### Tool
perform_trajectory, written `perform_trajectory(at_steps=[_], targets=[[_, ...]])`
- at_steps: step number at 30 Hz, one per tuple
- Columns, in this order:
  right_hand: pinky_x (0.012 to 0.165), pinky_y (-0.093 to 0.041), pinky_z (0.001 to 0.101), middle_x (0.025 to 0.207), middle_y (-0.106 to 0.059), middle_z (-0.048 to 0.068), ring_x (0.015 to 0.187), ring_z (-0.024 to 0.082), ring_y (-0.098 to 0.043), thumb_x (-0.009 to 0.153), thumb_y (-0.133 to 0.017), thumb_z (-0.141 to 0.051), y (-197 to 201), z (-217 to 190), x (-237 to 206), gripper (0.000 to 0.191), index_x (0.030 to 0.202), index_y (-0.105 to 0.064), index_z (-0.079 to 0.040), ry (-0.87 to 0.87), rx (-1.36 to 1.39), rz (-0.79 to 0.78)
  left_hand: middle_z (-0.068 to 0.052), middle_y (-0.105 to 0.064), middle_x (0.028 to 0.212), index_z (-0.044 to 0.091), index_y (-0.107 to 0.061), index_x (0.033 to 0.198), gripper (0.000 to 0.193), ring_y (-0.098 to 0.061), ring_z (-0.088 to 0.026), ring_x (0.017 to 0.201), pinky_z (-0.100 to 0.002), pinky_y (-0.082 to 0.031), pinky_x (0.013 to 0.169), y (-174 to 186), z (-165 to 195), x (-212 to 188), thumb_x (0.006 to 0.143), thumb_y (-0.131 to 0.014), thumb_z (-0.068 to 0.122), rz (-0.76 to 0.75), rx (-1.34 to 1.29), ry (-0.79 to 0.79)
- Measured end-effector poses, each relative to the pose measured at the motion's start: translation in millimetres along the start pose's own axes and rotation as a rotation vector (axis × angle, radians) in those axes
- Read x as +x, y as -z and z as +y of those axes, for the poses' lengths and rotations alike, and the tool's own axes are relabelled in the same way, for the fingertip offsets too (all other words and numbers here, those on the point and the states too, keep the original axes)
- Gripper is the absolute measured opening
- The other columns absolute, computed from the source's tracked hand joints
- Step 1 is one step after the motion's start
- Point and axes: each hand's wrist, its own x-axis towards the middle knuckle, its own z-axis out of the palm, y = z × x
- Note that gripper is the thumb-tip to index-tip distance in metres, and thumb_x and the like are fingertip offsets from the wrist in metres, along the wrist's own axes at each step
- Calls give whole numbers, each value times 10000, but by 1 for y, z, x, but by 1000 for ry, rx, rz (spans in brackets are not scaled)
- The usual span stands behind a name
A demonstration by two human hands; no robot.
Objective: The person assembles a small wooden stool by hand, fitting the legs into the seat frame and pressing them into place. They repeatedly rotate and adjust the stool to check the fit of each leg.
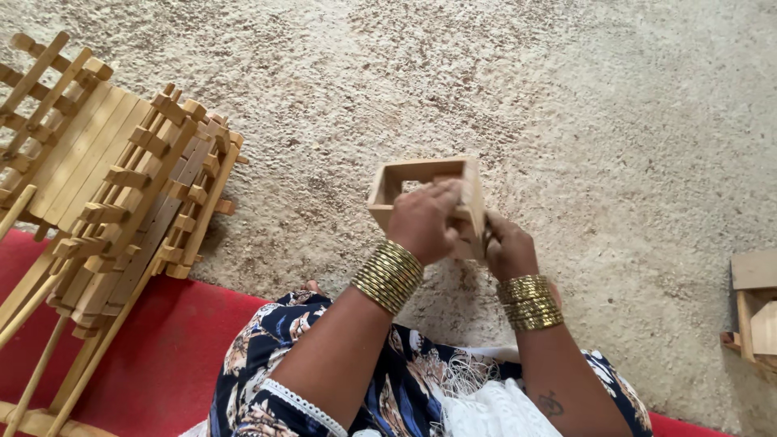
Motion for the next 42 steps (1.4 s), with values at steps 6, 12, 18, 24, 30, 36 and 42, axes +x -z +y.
perform_trajectory(at_steps=[6, 12, 18, 24, 30, 36, 42], targets=[[801, -663, 327, 1203, -704, 241, 968, 248, -760, 1010, -454, 4, -27, -6, -11, 351, 1330, -589, 48, 567, 94, 250, -88, -523, 1480, 83, -518, 1397, 660, -458, -258, 1334, -492, -343, 1090, 1, -9, 3, 778, -721, 191, 11, -81, 44], [819, -626, 354, 1121, -736, 238, 926, 244, -760, 873, -423, 27, -12, -1, -4, 564, 1422, -549, -2, 183, 79, 82, -96, -523, 1477, 62, -508, 1418, 624, -477, -229, 1380, -467, -346, 1147, -1, -11, 4, 817, -662, 127, 8, -82, 96], [734, -652, 327, 1171, -720, 227, 915, 242, -765, 890, -415, 5, -21, -19, -22, 513, 1383, -555, 19, 223, 204, 139, -101, -528, 1459, 51, -500, 1412, 615, -483, -229, 1363, -460, -347, 1157, -6, -9, 8, 831, -667, 164, -48, -43, 144], [782, -636, 375, 1163, -683, 296, 966, 314, -740, 880, -511, -3, -19, -20, -19, 498, 1363, -532, 118, 470, 36, 189, -115, -517, 1476, 30, -500, 1404, 645, -478, -251, 1367, -468, -355, 1135, -10, -15, 6, 790, -664, 139, 19, -74, 91], [734, -629, 399, 963, -741, 255, 790, 318, -756, 822, -477, 25, -3, -8, -8, 514, 1320, -595, 73, 179, -225, 81, -103, -527, 1471, 59, -474, 1454, 675, -459, -283, 1386, -496, -333, 1146, -2, -3, 4, 816, -648, 190, -11, -40, 42], [693, -629, 332, 1189, -720, 239, 893, 280, -728, 1032, -476, -60, -15, -7, -16, 363, 1365, -594, 20, 552, -36, 349, -63, -501, 1515, 133, -496, 1451, 668, -423, -324, 1431, -493, -305, 1182, 3, -2, -2, 865, -617, 431, -105, 18, -120], [818, -617, 340, 1174, -727, 196, 1000, 238, -738, 937, -446, -56, -13, 5, 6, 461, 1366, -596, 20, 220, 234, 251, -108, -509, 1481, 67, -500, 1441, 792, -420, -365, 1379, -534, -305, 1137, 6, 0, -3, 847, -624, 577, -18, 24, -174]])
